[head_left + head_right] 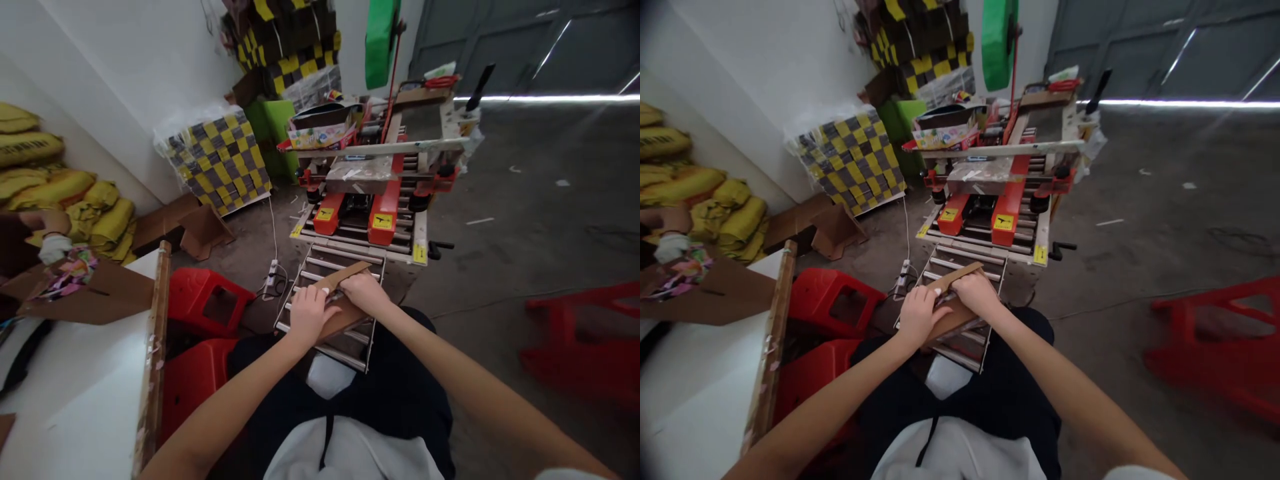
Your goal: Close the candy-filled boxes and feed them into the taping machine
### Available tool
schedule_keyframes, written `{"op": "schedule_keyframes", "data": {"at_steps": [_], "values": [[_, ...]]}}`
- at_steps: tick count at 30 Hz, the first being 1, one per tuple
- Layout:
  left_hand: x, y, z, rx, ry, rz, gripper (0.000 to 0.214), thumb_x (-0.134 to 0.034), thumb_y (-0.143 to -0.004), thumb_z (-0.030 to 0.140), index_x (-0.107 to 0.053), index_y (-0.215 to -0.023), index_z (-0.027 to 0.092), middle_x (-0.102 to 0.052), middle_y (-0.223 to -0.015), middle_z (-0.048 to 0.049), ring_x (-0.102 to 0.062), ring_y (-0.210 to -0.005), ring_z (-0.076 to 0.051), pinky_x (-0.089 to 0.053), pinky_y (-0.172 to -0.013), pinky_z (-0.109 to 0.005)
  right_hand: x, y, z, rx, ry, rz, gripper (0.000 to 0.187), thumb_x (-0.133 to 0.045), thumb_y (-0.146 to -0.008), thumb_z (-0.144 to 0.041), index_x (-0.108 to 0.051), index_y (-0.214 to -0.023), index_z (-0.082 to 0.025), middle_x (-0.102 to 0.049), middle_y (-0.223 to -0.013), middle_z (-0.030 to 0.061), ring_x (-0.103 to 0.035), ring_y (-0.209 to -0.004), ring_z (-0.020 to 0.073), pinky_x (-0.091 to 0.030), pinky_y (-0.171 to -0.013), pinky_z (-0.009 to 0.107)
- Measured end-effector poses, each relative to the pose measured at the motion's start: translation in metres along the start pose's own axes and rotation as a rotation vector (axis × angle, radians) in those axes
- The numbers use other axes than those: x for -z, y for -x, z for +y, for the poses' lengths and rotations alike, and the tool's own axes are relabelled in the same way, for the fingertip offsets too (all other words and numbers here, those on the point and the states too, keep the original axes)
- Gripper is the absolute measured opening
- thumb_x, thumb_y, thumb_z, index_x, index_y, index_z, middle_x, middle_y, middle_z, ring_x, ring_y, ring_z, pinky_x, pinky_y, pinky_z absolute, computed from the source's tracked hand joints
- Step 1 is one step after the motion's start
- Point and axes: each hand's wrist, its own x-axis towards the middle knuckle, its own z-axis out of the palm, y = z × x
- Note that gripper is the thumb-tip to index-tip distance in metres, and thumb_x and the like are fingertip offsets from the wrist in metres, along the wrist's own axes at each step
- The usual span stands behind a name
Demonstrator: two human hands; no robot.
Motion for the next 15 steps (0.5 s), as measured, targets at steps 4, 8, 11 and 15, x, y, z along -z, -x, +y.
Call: {"op": "schedule_keyframes", "data": {"at_steps": [4, 8, 11, 15], "values": [[-0.004, 0.008, 0.003, 0.003, 0.136, 0.002, 0.037, -0.054, -0.084, 0.049, -0.064, -0.098, 0.016, -0.06, -0.086, -0.0087, -0.054, -0.085, -0.023, -0.044, -0.077, -0.034, -0.017, 0.038, -0.007, -0.059, -0.08, 0.273, 0.031, -0.038, -0.093, -0.02, -0.068, -0.094, -0.018, -0.068, -0.095, 0.0096, -0.057, -0.096, 0.0215, -0.038, -0.092, 0.036], [-0.001, 0.0, -0.002, 0.037, 0.301, -0.071, 0.026, -0.062, -0.082, 0.041, -0.065, -0.09, 0.017, -0.06, -0.118, -0.0112, -0.054, -0.109, -0.026, -0.043, -0.093, -0.039, -0.028, 0.049, -0.009, -0.289, -0.116, 0.531, 0.037, -0.047, -0.09, -0.031, -0.055, -0.122, -0.014, -0.05, -0.133, 0.0171, -0.041, -0.125, 0.0304, -0.033, -0.102, 0.049], [0.009, -0.012, -0.012, 0.081, 0.395, -0.23, 0.024, -0.063, -0.082, 0.041, -0.066, -0.084, 0.017, -0.066, -0.108, -0.0077, -0.06, -0.099, -0.023, -0.046, -0.087, -0.036, -0.022, 0.035, 0.004, -0.162, -0.037, 0.298, 0.042, -0.04, -0.093, -0.027, -0.048, -0.132, -0.016, -0.036, -0.146, 0.0148, -0.025, -0.138, 0.0311, -0.022, -0.109, 0.057], [0.004, -0.027, -0.022, 0.302, 0.603, -0.406, 0.028, -0.059, -0.084, 0.043, -0.065, -0.083, 0.016, -0.067, -0.09, -0.0057, -0.063, -0.083, -0.019, -0.049, -0.079, -0.033, -0.009, 0.016, 0.026, 0.08, -0.037, 0.094, 0.043, -0.029, -0.096, -0.025, -0.047, -0.134, -0.02, -0.035, -0.148, 0.0085, -0.022, -0.141, 0.0257, -0.018, -0.113, 0.055]]}}
